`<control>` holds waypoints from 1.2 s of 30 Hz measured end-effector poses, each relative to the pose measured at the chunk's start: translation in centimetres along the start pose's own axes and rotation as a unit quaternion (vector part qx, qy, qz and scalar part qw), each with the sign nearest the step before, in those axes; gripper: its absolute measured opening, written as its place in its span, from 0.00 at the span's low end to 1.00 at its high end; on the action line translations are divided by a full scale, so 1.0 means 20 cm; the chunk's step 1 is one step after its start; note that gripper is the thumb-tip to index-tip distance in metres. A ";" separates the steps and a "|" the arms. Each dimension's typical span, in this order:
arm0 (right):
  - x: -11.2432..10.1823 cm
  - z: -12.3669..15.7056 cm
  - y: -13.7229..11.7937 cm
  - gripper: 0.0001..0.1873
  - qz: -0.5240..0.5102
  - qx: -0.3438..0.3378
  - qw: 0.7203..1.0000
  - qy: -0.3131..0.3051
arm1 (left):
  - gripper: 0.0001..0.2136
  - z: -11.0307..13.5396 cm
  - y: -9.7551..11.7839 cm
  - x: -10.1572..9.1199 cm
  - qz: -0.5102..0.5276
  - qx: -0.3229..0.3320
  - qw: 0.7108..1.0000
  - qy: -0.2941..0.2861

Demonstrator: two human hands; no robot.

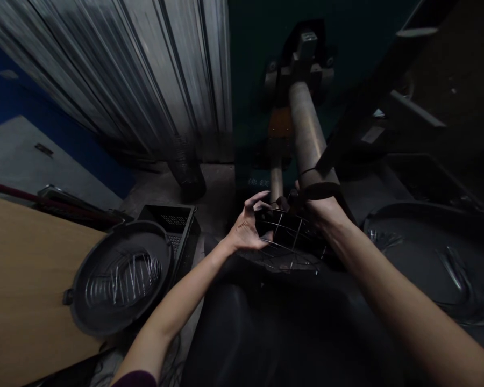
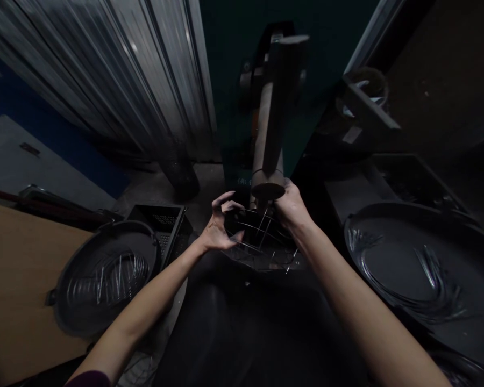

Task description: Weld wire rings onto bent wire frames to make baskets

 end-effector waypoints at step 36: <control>-1.80 0.40 0.68 0.07 0.563 0.121 0.816 0.052 | 0.12 0.05 0.57 0.81 0.068 -0.112 0.957 -0.260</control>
Point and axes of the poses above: each hand's wrist, its own z-axis away from the middle knuckle, its own x-axis out of the palm, y = z × x, the point moved 2 cm from there along -z, towards the middle knuckle, and after that the axes turned 7 degrees about x, right-handed, at the moved point
